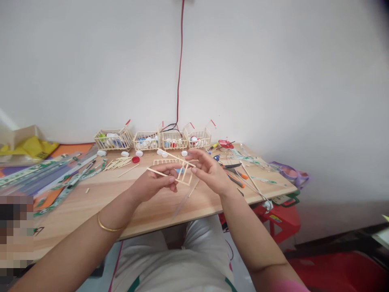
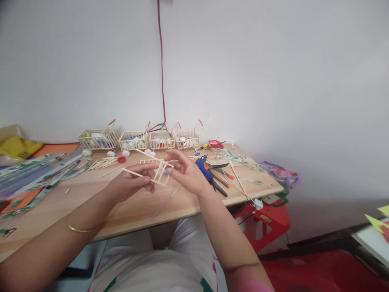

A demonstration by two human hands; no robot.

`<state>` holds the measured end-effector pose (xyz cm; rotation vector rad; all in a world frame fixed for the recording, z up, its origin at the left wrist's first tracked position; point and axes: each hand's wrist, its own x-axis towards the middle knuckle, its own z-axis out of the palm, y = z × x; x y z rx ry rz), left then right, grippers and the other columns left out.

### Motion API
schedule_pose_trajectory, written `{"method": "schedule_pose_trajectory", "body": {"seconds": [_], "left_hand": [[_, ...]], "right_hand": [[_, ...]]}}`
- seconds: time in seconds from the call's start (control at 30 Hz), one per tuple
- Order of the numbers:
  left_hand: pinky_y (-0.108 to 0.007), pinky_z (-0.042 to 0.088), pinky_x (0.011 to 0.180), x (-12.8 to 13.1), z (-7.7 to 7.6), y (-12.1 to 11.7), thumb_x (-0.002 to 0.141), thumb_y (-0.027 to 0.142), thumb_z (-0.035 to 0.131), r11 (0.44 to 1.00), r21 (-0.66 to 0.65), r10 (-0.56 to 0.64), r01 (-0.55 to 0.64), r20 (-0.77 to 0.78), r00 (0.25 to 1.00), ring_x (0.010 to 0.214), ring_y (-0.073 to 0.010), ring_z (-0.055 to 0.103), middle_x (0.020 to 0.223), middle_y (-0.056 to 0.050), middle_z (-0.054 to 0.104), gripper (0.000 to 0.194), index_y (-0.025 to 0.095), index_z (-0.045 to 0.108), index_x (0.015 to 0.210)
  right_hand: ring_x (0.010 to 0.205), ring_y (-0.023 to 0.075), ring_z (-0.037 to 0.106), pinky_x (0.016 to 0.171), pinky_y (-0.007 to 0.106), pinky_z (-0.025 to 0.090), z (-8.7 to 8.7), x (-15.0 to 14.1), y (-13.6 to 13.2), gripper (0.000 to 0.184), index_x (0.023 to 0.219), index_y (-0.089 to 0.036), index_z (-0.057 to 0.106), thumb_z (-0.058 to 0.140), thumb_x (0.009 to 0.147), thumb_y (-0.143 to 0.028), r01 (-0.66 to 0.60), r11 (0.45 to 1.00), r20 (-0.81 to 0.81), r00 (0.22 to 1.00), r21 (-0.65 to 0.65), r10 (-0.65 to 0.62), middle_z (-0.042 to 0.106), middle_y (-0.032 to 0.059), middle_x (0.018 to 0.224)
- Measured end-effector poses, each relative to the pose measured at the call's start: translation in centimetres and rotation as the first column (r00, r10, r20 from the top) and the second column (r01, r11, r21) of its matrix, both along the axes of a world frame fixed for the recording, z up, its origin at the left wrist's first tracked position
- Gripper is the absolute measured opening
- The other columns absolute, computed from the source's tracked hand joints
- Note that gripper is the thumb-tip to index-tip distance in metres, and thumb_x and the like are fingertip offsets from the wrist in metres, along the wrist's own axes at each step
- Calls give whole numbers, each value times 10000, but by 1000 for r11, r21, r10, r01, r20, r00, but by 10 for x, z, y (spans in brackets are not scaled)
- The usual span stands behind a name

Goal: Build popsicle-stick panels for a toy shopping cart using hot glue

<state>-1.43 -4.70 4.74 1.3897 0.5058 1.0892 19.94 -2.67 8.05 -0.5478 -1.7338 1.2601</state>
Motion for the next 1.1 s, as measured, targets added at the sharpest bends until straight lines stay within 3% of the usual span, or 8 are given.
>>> {"method": "schedule_pose_trajectory", "body": {"seconds": [0.17, 0.3, 0.43, 0.57, 0.8, 0.97, 1.1], "left_hand": [[-316, 514, 644, 0, 0, 2, 787, 217, 645, 983, 63, 173, -170, -39, 984, 618, -131, 615, 723, 4, 603, 345, 197, 619, 1130], [-288, 497, 634, 2, 2, 1, 759, 244, 675, 965, 78, 256, -251, -69, 964, 602, -125, 615, 706, 7, 626, 279, 172, 608, 1021], [-276, 488, 631, 3, 6, -1, 744, 271, 690, 956, 88, 291, -281, -131, 948, 593, -119, 612, 686, 10, 627, 206, 159, 584, 881], [-283, 500, 637, 4, 8, -2, 717, 265, 717, 961, 48, 275, -271, -130, 953, 595, -116, 611, 701, 11, 632, 232, 156, 561, 851], [-362, 522, 731, -7, 9, 3, 628, 225, 790, 981, -163, 92, -109, -105, 990, 727, -170, 658, 912, -62, 691, 548, 183, 503, 1093], [-426, 493, 850, -28, 11, 11, 631, 445, 773, 950, -314, -7, 0, -20, 1000, 855, -232, 681, 962, -108, 700, 604, 183, 519, 1112], [-438, 486, 867, -39, 14, 15, 647, 462, 756, 929, -355, 49, -105, -163, 985, 905, -247, 669, 977, -104, 698, 533, 167, 570, 1050]], "right_hand": [[998, 175, 607, 887, 356, 492, -5, -7, 1, 481, 1129, -268, 527, 734, 697, -305, 115, 972, -81, 988, -203, -134, 544, 52, 1174], [940, 187, 624, 771, 311, 516, -11, -15, -3, 442, 1009, -213, 559, 769, 636, -324, 120, 917, -69, 985, -382, -158, 603, 60, 1026], [779, 131, 619, 683, 266, 493, -16, -17, -3, 456, 1044, -219, 538, 754, 648, -285, 190, 930, -46, 975, -316, -215, 633, 20, 908], [771, 115, 603, 713, 267, 481, -17, -15, 0, 444, 1064, -224, 531, 730, 669, -268, 224, 942, -43, 969, -248, -242, 640, 5, 897], [820, 124, 601, 741, 272, 476, -10, -6, 7, 416, 1034, -208, 542, 726, 666, -267, 271, 942, -54, 956, -199, -287, 647, 12, 901], [812, 123, 606, 750, 280, 478, -6, 2, 12, 384, 1005, -203, 550, 721, 667, -271, 284, 943, -20, 956, -175, -292, 663, 15, 895], [804, 116, 617, 759, 278, 477, -5, 7, 15, 372, 1021, -206, 563, 709, 683, -260, 239, 956, 21, 971, -169, -239, 666, 7, 884]]}}
